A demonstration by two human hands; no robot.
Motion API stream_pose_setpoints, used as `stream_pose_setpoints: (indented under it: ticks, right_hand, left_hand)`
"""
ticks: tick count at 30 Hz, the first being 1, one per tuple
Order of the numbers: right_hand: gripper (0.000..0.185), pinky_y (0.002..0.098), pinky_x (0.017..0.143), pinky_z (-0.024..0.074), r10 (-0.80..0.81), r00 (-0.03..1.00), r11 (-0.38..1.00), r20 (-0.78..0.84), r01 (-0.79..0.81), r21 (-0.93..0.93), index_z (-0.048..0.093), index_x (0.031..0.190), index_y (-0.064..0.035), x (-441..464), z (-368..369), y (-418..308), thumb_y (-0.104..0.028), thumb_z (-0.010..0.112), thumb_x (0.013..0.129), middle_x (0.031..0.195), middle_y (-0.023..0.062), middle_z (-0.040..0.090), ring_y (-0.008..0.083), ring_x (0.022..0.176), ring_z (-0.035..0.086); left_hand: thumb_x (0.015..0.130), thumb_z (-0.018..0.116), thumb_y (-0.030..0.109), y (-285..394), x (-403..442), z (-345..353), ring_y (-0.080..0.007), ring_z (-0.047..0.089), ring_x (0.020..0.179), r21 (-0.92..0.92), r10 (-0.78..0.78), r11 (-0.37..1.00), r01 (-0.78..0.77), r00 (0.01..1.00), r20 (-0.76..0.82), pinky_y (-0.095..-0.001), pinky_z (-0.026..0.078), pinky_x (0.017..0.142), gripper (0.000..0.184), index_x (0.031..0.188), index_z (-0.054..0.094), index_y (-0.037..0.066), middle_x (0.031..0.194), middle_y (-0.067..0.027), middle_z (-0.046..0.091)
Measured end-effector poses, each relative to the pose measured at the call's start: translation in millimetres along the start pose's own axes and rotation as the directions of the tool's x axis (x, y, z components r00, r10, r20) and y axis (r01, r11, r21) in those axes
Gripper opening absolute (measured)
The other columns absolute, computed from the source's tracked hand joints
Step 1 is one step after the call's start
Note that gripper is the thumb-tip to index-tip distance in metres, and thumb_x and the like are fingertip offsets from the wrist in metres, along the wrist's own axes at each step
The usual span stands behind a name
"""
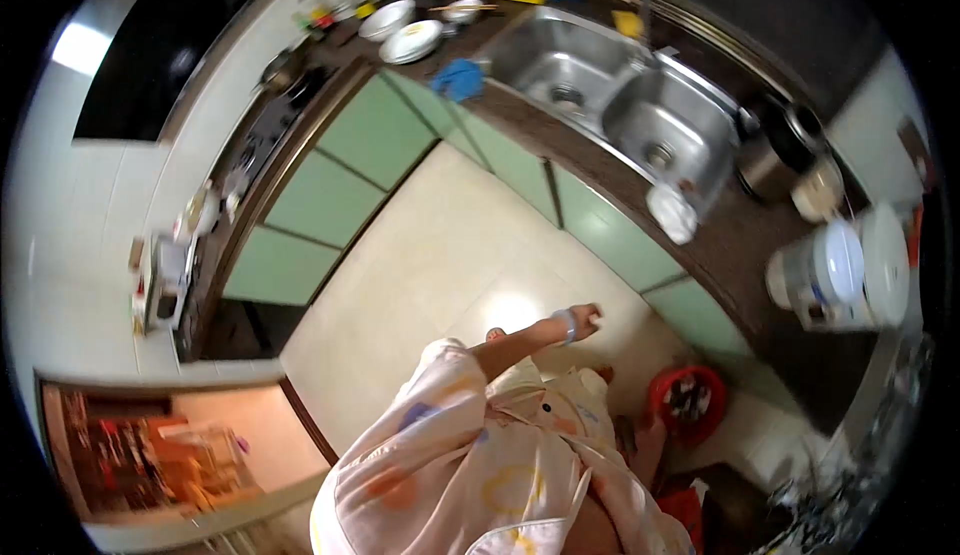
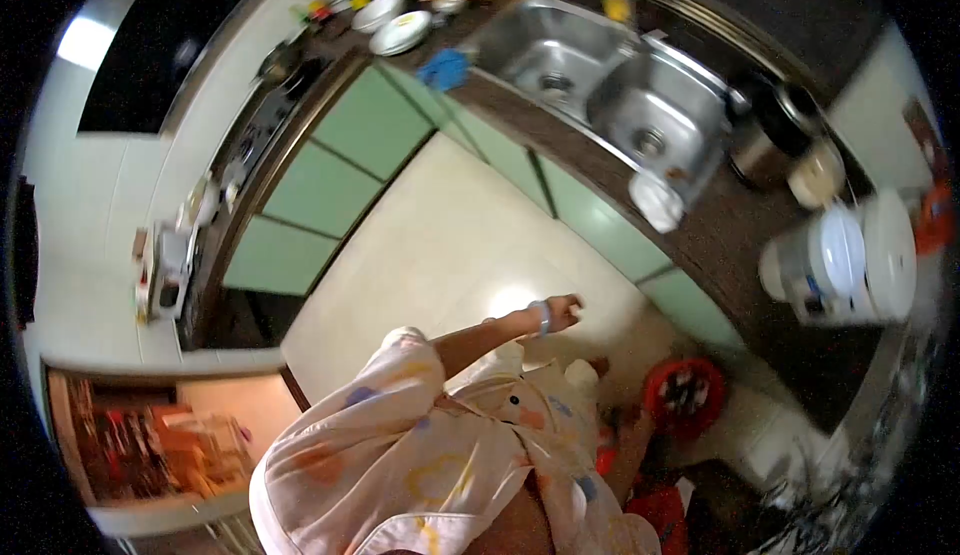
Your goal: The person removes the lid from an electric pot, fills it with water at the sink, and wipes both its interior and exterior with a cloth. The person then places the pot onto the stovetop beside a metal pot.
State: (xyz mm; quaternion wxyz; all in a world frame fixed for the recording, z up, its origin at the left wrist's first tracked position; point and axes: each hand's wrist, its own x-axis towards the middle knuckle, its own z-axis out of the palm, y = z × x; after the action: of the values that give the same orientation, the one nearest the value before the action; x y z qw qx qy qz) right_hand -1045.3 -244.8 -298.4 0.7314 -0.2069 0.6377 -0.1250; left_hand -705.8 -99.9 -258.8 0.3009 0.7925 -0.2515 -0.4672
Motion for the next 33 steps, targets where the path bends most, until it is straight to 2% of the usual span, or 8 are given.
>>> stream_pose_setpoints:
  ticks: [5, 12, 14, 15, 17, 18, 19, 33]
  right_hand:
    - [0.02, 0.0342, 0.066, 0.0451, -0.034, 0.991, 0.964, 0.13, 0.067, -0.258, 0.058, 0.089, -0.0025, 8, 72, 11, -0.021, 0.049, 0.09, 0.086, 0.0087, 0.058, 0.0238, 0.077, 0.055]
    - [0.013, 0.0315, 0.059, 0.047, -0.023, 0.903, 0.766, 0.429, 0.292, -0.573, 0.06, 0.076, -0.0057, 29, 273, 65, -0.013, 0.052, 0.084, 0.073, 0.0077, 0.059, 0.0213, 0.065, 0.057]
    - [0.027, 0.0343, 0.045, 0.0413, 0.113, 0.927, 0.728, 0.357, 0.167, -0.664, 0.048, 0.055, -0.0107, 81, 364, 91, -0.01, 0.051, 0.082, 0.056, 0.0021, 0.05, 0.0185, 0.05, 0.051]
    - [0.01, 0.0322, 0.051, 0.044, 0.16, 0.878, 0.641, 0.452, 0.256, -0.724, 0.048, 0.077, -0.0096, 78, 407, 105, -0.014, 0.049, 0.086, 0.067, 0.004, 0.053, 0.0177, 0.058, 0.053]
    - [0.029, 0.028, 0.061, 0.0493, 0.247, 0.743, 0.467, 0.622, 0.471, -0.749, 0.047, 0.12, -0.0074, 73, 495, 134, -0.02, 0.045, 0.094, 0.091, 0.0078, 0.06, 0.016, 0.073, 0.058]
    - [0.024, 0.0277, 0.062, 0.0504, 0.119, 0.745, 0.439, 0.656, 0.553, -0.708, 0.054, 0.11, -0.0031, 9, 536, 153, -0.018, 0.046, 0.093, 0.085, 0.0038, 0.062, 0.0134, 0.07, 0.058]
    - [0.036, 0.0285, 0.065, 0.0512, 0.197, 0.722, 0.334, 0.663, 0.586, -0.738, 0.046, 0.125, -0.0017, -33, 581, 165, -0.019, 0.046, 0.094, 0.099, 0.0078, 0.062, 0.015, 0.079, 0.06]
    - [0.035, 0.0401, 0.09, 0.0474, 0.576, 0.288, 0.698, 0.765, 0.313, -0.644, 0.04, 0.129, -0.0043, -229, 1035, 382, -0.014, 0.045, 0.095, 0.123, 0.0138, 0.054, 0.024, 0.105, 0.056]
  left_hand:
    - [0.085, 0.059, 0.02, -138, -177, -108, -0.0373, 0.06, 0.097, 0.138, -0.268, 0.935, 0.326, 0.906, -0.329, -0.0431, 0.048, 0.084, 0.037, 0.119, 0.053, 0.007, 0.103, -0.0225, 0.063]
    - [0.084, 0.051, 0.012, -301, -351, -129, -0.0386, 0.061, 0.094, -0.433, -0.636, 0.769, 0.47, 0.491, -0.596, -0.0429, 0.049, 0.083, 0.027, 0.11, 0.057, 0.004, 0.096, -0.0243, 0.064]
    - [0.084, 0.052, 0.012, -308, -382, -123, -0.0372, 0.062, 0.091, -0.536, -0.702, 0.712, 0.454, 0.421, -0.575, -0.0421, 0.05, 0.082, 0.026, 0.109, 0.057, 0.004, 0.094, -0.0235, 0.065]
    - [0.084, 0.053, 0.012, -314, -393, -124, -0.0358, 0.063, 0.088, -0.619, -0.75, 0.661, 0.424, 0.354, -0.558, -0.0412, 0.05, 0.08, 0.025, 0.107, 0.057, 0.004, 0.091, -0.0226, 0.065]
    - [0.084, 0.054, 0.011, -339, -398, -115, -0.0338, 0.063, 0.084, -0.674, -0.771, 0.637, 0.374, 0.31, -0.557, -0.04, 0.05, 0.078, 0.024, 0.107, 0.058, 0.005, 0.087, -0.0211, 0.065]
    - [0.083, 0.054, 0.011, -349, -395, -110, -0.0319, 0.064, 0.079, -0.727, -0.795, 0.607, 0.32, 0.26, -0.549, -0.0388, 0.051, 0.076, 0.024, 0.106, 0.058, 0.005, 0.083, -0.0195, 0.065]
    - [0.083, 0.054, 0.011, -355, -393, -108, -0.0319, 0.064, 0.079, -0.734, -0.798, 0.602, 0.313, 0.266, -0.541, -0.0388, 0.051, 0.076, 0.024, 0.106, 0.058, 0.005, 0.083, -0.0195, 0.065]
    - [0.082, 0.053, 0.009, -494, -344, -203, -0.0231, 0.059, 0.06, -0.915, -0.909, 0.399, 0.063, -0.099, -0.404, -0.0351, 0.049, 0.061, 0.017, 0.097, 0.061, 0.006, 0.068, -0.0125, 0.061]
